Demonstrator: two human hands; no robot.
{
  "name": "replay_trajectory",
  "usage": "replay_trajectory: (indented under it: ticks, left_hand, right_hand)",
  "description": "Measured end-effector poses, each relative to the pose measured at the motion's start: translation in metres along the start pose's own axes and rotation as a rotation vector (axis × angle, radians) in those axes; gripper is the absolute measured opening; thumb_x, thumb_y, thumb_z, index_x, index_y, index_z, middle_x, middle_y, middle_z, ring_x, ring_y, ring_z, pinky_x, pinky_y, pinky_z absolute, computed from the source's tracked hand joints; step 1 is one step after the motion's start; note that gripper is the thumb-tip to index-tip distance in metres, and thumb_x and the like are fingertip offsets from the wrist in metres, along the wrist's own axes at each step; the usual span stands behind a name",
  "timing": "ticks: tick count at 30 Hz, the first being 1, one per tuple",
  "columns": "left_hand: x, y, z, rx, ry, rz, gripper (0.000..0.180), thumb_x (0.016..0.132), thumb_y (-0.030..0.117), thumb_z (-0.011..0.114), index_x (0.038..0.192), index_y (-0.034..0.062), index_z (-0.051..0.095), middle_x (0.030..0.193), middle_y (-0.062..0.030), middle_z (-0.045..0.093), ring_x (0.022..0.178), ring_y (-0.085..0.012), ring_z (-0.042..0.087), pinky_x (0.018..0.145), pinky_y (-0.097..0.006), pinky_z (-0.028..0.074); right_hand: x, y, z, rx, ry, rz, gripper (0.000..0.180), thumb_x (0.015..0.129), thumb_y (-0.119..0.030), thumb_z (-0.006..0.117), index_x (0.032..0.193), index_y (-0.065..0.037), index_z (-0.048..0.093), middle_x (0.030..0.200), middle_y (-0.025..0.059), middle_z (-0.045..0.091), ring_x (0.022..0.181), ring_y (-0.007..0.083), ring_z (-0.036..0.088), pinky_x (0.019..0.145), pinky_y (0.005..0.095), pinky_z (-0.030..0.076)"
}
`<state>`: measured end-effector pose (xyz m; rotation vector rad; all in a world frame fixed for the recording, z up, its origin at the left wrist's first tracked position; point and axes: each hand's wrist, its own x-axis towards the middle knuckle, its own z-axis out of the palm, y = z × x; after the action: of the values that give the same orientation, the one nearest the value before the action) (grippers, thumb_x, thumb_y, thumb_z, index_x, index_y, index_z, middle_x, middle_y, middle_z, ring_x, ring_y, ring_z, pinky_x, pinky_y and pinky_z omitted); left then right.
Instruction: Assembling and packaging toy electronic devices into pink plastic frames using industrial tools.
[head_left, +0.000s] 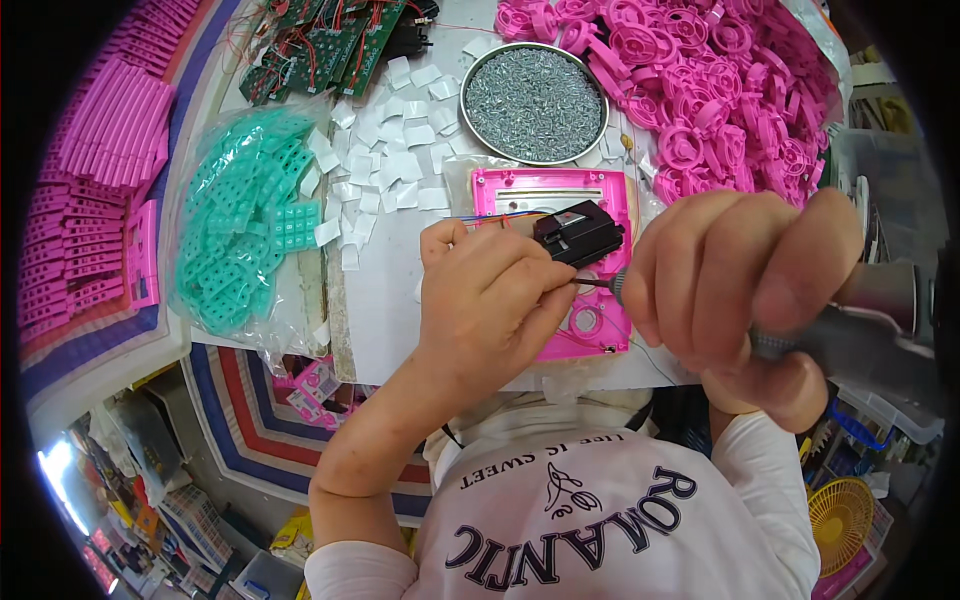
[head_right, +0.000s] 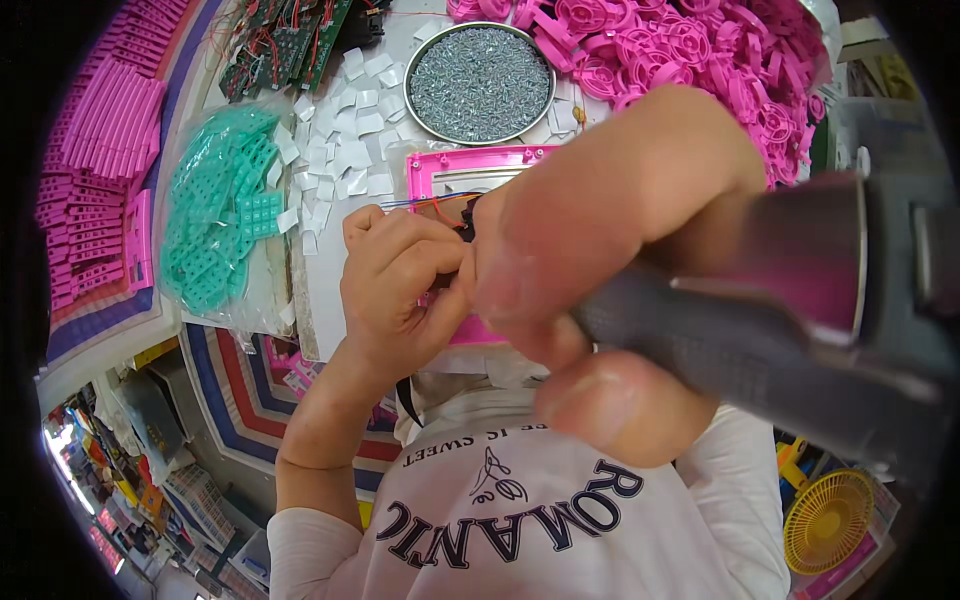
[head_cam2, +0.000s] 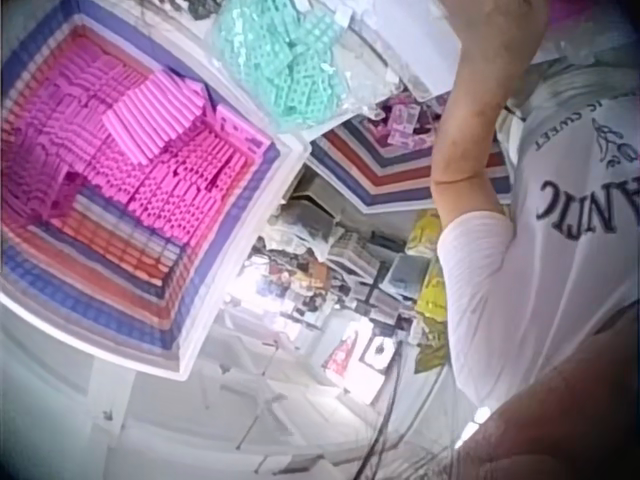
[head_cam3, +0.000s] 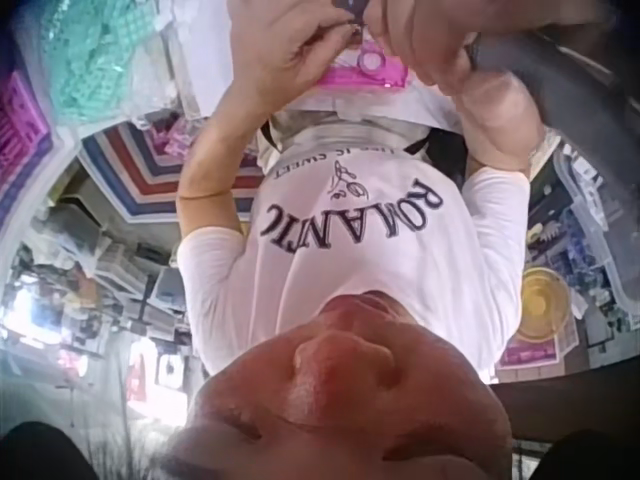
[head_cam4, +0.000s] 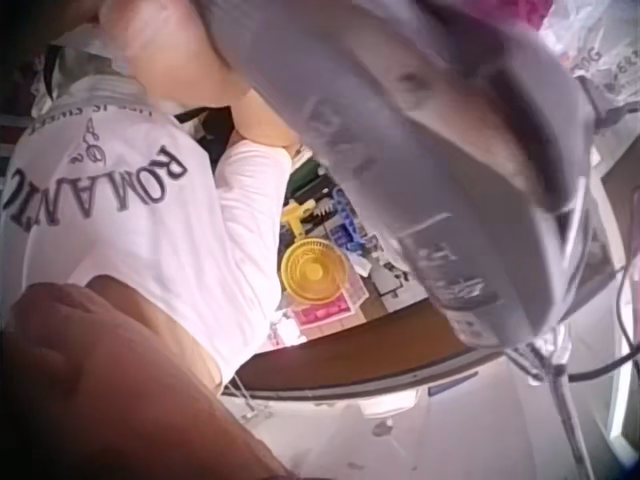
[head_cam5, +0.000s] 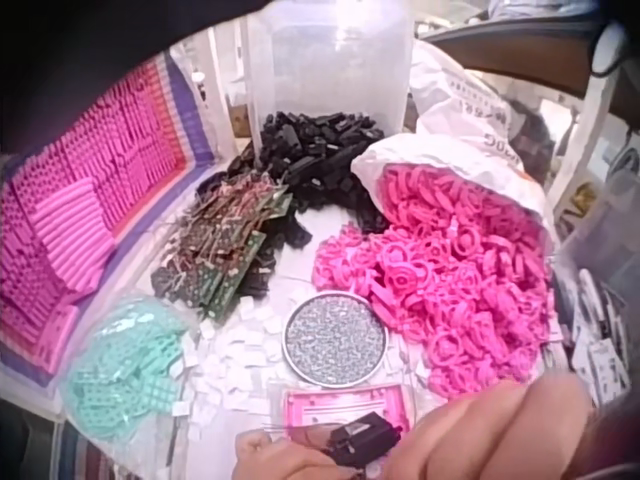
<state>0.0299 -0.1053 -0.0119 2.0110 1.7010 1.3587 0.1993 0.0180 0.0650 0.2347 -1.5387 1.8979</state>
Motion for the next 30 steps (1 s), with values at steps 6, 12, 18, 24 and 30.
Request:
replay_trajectory:
  ticks: [6, 12, 18, 24, 30]
  left_hand:
    - [-0.005, 0.012, -0.001, 0.12, 0.098, -0.144, 0.041, 0.071, 0.021, 0.086, 0.106, 0.0142, 0.068, 0.091, 0.0028, 0.064, 0.085, -0.0181, 0.059, 0.084, -0.043, 0.029]
    - [-0.023, -0.003, 0.003, 0.344, 0.004, -0.169, 0.047, 0.07, 0.028, 0.087, 0.11, 0.0135, 0.067, 0.1, 0.0023, 0.067, 0.091, -0.0191, 0.058, 0.086, -0.044, 0.029]
    - [-0.027, -0.015, 0.003, 0.325, 0.03, -0.08, 0.047, 0.07, 0.03, 0.086, 0.11, 0.013, 0.067, 0.101, 0.0036, 0.068, 0.087, -0.017, 0.058, 0.086, -0.045, 0.028]
    - [-0.027, -0.018, 0.002, 0.278, 0.025, -0.067, 0.047, 0.07, 0.029, 0.086, 0.109, 0.0123, 0.067, 0.102, 0.0038, 0.067, 0.088, -0.0167, 0.058, 0.087, -0.045, 0.029]
    - [-0.027, -0.019, 0.004, 0.257, 0.033, -0.078, 0.048, 0.071, 0.029, 0.086, 0.112, 0.0112, 0.067, 0.102, 0.0035, 0.066, 0.088, -0.0167, 0.058, 0.088, -0.045, 0.029]
  right_hand:
    - [0.004, 0.003, -0.003, -0.046, 0.031, 0.037, 0.034, 0.094, -0.031, 0.074, 0.114, -0.017, 0.051, 0.067, -0.0035, 0.056, 0.054, 0.0101, 0.05, 0.05, 0.0269, 0.045]
    - [0.011, 0.019, -0.002, -0.249, 0.157, 0.077, 0.036, 0.094, -0.035, 0.074, 0.113, -0.015, 0.051, 0.067, -0.0034, 0.054, 0.055, 0.0104, 0.049, 0.052, 0.0276, 0.044]
    - [0.013, 0.03, 0.003, -0.378, 0.196, 0.118, 0.04, 0.094, -0.04, 0.075, 0.112, -0.014, 0.05, 0.066, -0.0031, 0.053, 0.056, 0.0108, 0.049, 0.053, 0.0285, 0.043]
    - [0.015, 0.037, 0.012, -0.363, 0.236, 0.126, 0.042, 0.094, -0.042, 0.076, 0.11, -0.013, 0.05, 0.065, -0.0028, 0.052, 0.055, 0.0109, 0.048, 0.053, 0.0287, 0.041]
    - [0.017, 0.044, 0.015, -0.362, 0.243, 0.117, 0.042, 0.093, -0.04, 0.076, 0.108, -0.012, 0.05, 0.064, -0.0026, 0.051, 0.053, 0.0113, 0.047, 0.05, 0.0289, 0.04]
